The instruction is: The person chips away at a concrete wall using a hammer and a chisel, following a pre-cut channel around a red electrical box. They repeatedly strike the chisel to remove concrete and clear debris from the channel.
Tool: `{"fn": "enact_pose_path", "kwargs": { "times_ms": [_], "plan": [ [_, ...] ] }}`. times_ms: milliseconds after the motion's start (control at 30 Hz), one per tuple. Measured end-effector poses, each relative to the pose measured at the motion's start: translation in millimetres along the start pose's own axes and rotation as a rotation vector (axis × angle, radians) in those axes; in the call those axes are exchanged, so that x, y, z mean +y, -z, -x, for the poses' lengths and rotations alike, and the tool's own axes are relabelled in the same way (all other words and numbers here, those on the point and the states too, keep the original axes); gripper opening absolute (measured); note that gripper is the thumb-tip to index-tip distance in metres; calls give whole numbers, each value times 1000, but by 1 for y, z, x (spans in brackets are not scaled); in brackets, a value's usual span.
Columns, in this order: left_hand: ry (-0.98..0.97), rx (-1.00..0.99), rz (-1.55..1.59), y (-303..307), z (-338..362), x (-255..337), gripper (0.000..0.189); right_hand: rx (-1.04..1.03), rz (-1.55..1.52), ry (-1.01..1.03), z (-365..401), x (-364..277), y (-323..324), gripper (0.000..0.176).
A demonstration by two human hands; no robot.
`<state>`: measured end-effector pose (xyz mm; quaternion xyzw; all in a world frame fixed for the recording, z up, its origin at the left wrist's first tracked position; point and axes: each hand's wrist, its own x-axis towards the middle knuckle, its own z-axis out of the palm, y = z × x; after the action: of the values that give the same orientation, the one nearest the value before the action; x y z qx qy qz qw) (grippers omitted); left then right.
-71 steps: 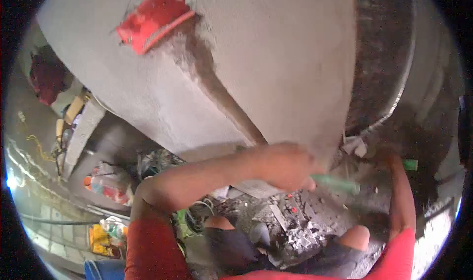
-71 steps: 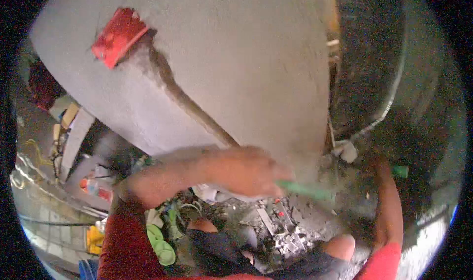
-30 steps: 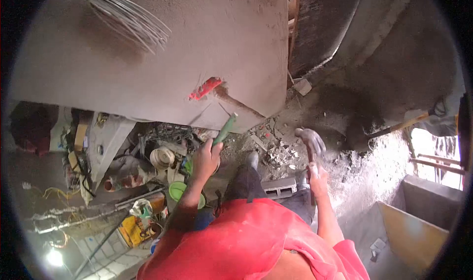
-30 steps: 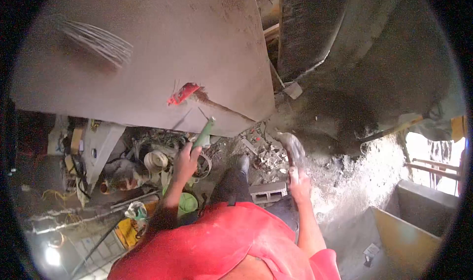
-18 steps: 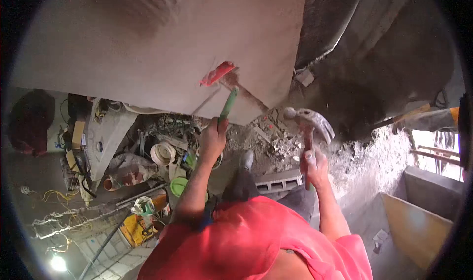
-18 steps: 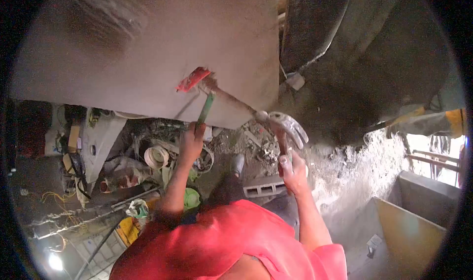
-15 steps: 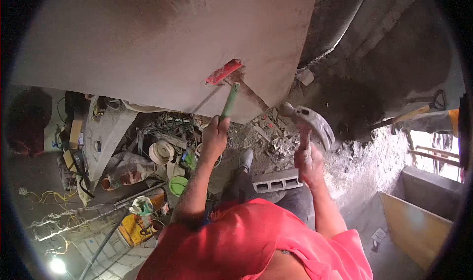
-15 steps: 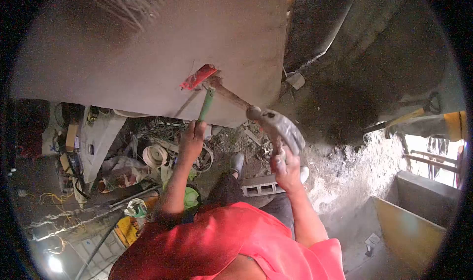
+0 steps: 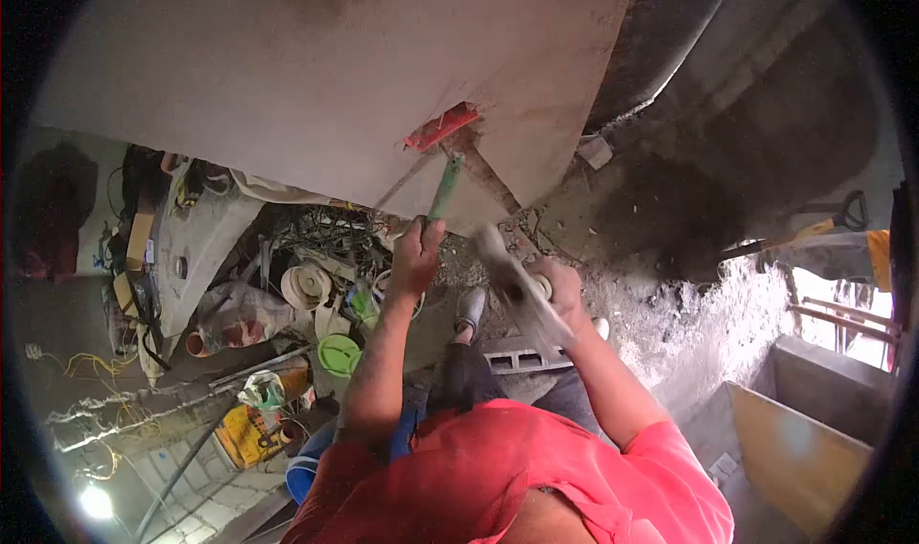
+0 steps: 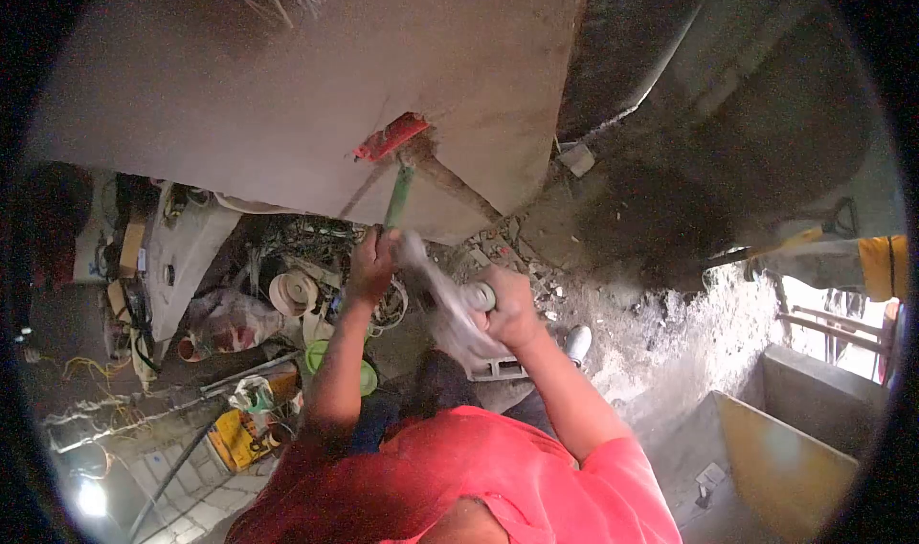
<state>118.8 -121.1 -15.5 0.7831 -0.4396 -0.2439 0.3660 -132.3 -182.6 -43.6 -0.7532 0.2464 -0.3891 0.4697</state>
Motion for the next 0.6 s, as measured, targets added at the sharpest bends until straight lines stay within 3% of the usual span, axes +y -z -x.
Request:
{"fn": "enact_pose_path", "kwargs": {
  "times_ms": [67, 133, 267, 333, 400, 433, 467, 533, 567, 600],
  "plan": [
    [15, 1, -92, 1, 5, 8, 46, 64, 31, 48, -6, 28, -15, 50],
    [-25, 23, -18, -4, 10, -5, 46, -9, 388, -312, -33, 43, -22, 49],
    [44, -57, 5, 2, 6, -19, 50, 37, 313, -165, -22, 5, -11, 50],
    [-58, 9, -7, 5, 0, -1, 49, 36, 300, -143, -13, 0, -12, 51],
    [-86, 3, 29, 2, -6, -23, 45, 140, 92, 187, -14, 2, -18, 52],
    [-161, -4, -60, 3, -3, -25, 42, 143, 487, 128, -20, 17, -20, 52],
    [-203, -4, -101, -2, -1, -30, 41, 138, 489, 127, -29, 32, -20, 52],
    [-209, -27, -164, -21, 3, -61, 38, -76, 574, -383, -57, 38, -21, 51],
    [-193, -38, -187, -36, -11, -84, 37, -72, 524, -414, -53, 32, -19, 40],
    [-34, -89, -143, -38, -19, -70, 36, -55, 531, -394, -54, 23, -14, 40]
  ]
}}
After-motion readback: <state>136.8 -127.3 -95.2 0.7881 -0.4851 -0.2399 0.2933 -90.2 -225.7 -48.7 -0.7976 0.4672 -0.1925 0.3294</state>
